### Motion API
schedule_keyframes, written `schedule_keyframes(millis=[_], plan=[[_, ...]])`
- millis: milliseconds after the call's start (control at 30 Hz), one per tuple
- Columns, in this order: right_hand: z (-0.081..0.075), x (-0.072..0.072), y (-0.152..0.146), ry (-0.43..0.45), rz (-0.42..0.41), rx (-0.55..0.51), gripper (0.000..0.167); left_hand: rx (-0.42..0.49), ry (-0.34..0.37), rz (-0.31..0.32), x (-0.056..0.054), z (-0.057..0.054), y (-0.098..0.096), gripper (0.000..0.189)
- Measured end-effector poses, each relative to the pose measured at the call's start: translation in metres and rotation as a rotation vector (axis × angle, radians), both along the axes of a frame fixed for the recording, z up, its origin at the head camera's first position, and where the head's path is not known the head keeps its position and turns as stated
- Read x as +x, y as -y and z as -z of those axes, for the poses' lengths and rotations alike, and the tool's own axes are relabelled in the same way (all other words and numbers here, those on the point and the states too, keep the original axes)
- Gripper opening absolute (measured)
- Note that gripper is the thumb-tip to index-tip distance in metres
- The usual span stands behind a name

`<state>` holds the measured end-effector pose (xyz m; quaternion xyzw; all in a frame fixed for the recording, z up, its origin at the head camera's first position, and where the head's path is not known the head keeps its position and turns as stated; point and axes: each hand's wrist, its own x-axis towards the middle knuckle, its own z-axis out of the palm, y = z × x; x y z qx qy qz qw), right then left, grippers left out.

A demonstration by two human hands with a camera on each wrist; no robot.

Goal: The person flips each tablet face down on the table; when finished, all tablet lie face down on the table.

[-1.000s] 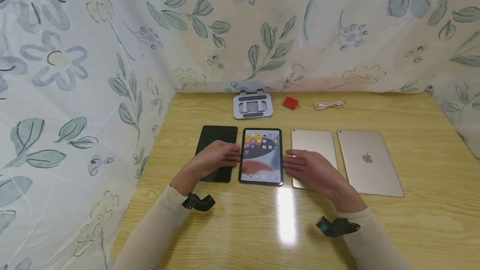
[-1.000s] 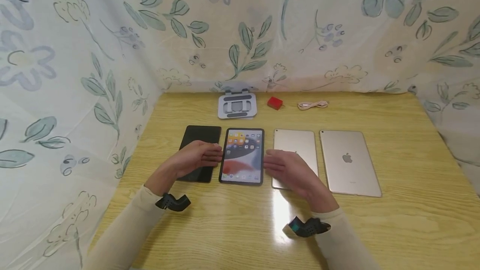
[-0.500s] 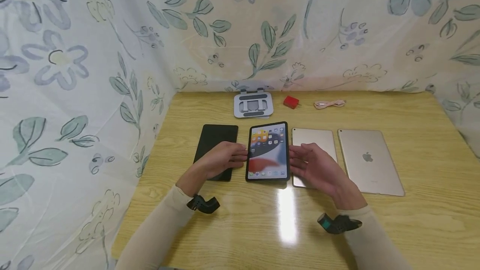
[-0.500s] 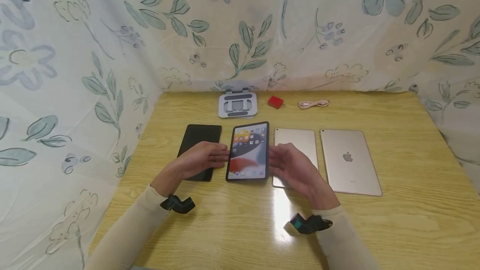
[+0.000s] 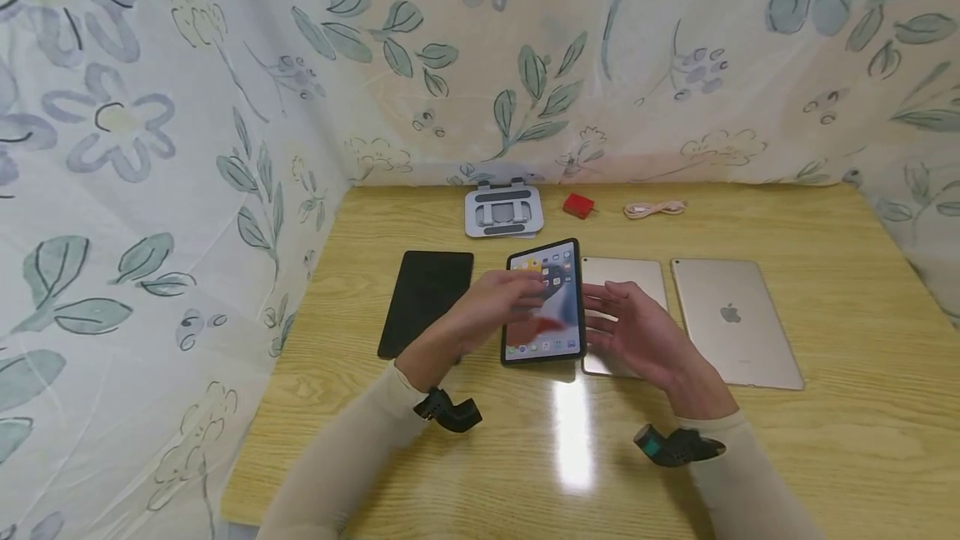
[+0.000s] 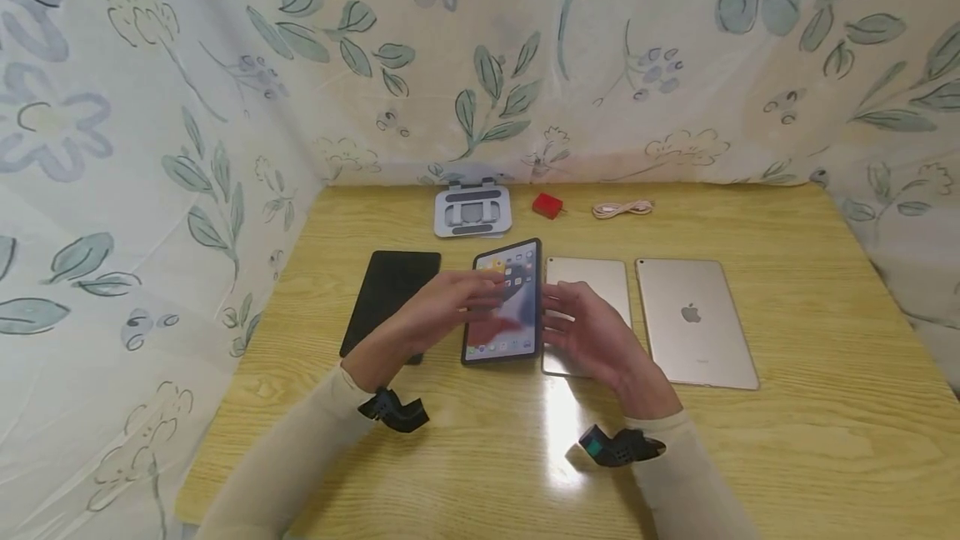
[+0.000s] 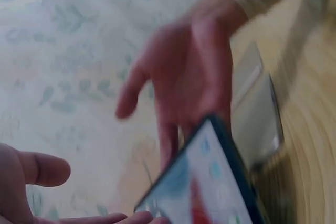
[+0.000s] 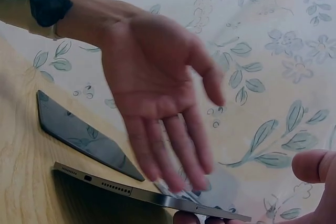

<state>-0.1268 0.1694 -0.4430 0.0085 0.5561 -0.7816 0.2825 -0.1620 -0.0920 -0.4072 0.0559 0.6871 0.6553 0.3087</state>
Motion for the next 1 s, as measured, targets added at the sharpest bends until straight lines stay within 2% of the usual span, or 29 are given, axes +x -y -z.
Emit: schedule_keyframes(millis=[67, 233, 300, 367, 467, 600, 767, 900, 1000], plan=[[-0.003, 0.001, 0.0, -0.016, -0.001, 0.021, 0.072, 0.067, 0.019, 0.012, 0.002, -0.005, -0.01, 0.05], [-0.009, 0.003, -0.001, -0.034, -0.001, 0.029, 0.068, 0.207, 0.144, 0.004, 0.007, -0.017, -0.027, 0.053], [-0.013, 0.004, -0.001, -0.043, -0.001, 0.033, 0.067, 0.224, 0.177, 0.006, 0.008, -0.02, -0.031, 0.051], [-0.017, 0.006, -0.001, -0.061, -0.005, 0.048, 0.067, 0.227, 0.18, 0.017, 0.009, -0.024, -0.034, 0.049], [-0.023, 0.009, 0.0, -0.093, -0.014, 0.083, 0.067, 0.215, 0.172, 0.037, 0.009, -0.026, -0.037, 0.043], [-0.031, 0.012, 0.002, -0.142, -0.034, 0.135, 0.067, 0.188, 0.123, 0.054, 0.01, -0.03, -0.036, 0.04], [-0.044, 0.016, 0.007, -0.244, -0.06, 0.182, 0.067, 0.169, 0.054, 0.059, 0.013, -0.039, -0.027, 0.047], [-0.053, 0.016, 0.017, -0.322, -0.067, 0.232, 0.063, 0.183, 0.046, 0.047, 0.014, -0.045, -0.017, 0.054], [-0.056, 0.013, 0.026, -0.336, -0.07, 0.263, 0.063, 0.201, 0.049, 0.023, 0.012, -0.047, -0.009, 0.055]])
